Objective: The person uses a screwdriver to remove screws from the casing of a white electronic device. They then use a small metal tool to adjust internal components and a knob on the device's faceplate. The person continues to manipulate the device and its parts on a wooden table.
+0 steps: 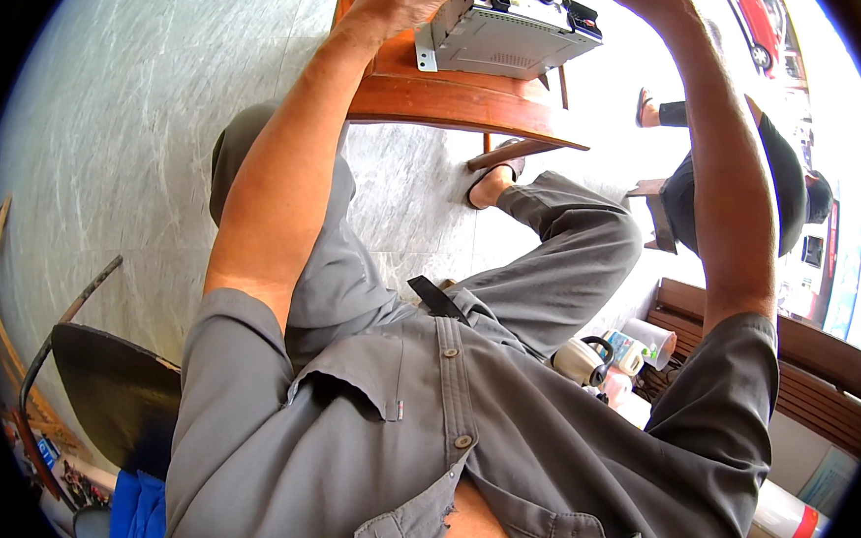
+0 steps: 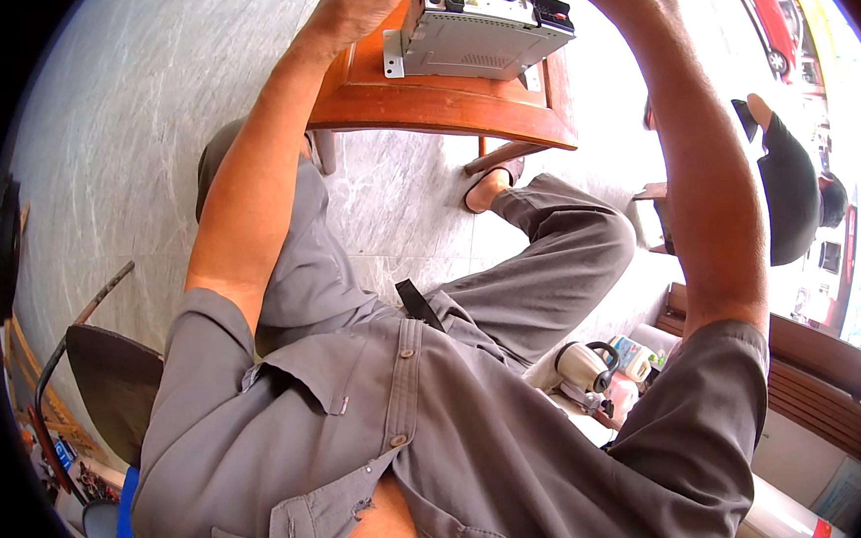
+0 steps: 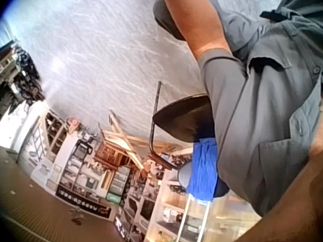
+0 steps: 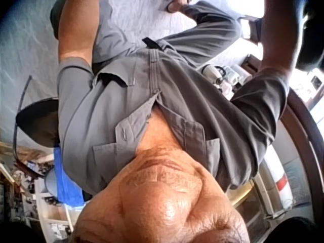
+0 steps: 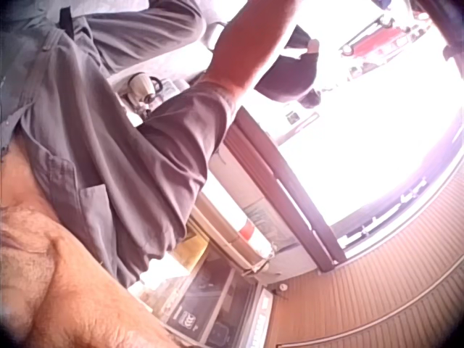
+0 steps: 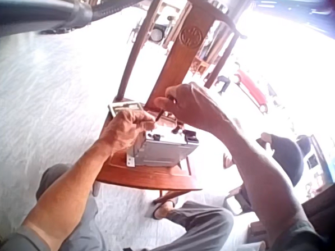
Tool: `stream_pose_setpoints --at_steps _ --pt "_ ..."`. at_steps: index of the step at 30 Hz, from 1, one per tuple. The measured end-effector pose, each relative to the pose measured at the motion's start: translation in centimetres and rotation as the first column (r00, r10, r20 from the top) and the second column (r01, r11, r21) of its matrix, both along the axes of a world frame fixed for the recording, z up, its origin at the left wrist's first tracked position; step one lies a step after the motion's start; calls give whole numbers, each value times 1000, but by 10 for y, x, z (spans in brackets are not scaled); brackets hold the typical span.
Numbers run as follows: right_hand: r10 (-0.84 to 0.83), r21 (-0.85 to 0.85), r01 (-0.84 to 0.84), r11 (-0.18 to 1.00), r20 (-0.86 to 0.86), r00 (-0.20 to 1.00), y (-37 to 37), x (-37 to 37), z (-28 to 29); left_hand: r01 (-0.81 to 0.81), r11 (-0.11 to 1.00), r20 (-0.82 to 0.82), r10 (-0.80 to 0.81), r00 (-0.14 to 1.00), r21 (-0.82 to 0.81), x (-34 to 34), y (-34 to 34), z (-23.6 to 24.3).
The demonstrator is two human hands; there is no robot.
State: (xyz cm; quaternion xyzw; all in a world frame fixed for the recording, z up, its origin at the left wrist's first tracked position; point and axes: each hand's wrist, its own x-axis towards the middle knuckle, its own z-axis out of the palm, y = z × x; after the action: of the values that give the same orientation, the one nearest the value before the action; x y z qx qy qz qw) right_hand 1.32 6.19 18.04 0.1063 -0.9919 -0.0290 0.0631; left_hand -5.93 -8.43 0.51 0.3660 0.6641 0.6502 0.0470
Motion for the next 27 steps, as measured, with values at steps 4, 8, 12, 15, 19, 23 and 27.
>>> stream_pose_setpoints --at_steps 4,8,12,15,19,23,27 --pt "178 -143 -188 972 -82 981 12 2 -3 17 1000 -33 -17 999 13 1 -1 2" --pt "74 -169 -68 983 26 997 3 2 4 2 1000 -55 -3 999 -16 -3 -2 2" --pt "103 -98 -103 990 -4 995 -4 -2 4 -3 1000 -6 3 1000 -7 -1 -4 2" --pt "179 -177 -178 968 -11 984 2 -5 -7 12 1000 26 -13 1000 23 -1 -2 -3" --pt "211 -199 -199 959 37 977 6 -4 -8 136 981 137 -155 978 142 -8 -1 -14" --pt "234 -83 -227 970 79 969 6 -1 -4 329 942 224 -335 915 67 -2 -15 2" --pt "404 19 -406 914 52 913 7 -9 -3 189 948 17 -191 981 -256 5 -22 12"
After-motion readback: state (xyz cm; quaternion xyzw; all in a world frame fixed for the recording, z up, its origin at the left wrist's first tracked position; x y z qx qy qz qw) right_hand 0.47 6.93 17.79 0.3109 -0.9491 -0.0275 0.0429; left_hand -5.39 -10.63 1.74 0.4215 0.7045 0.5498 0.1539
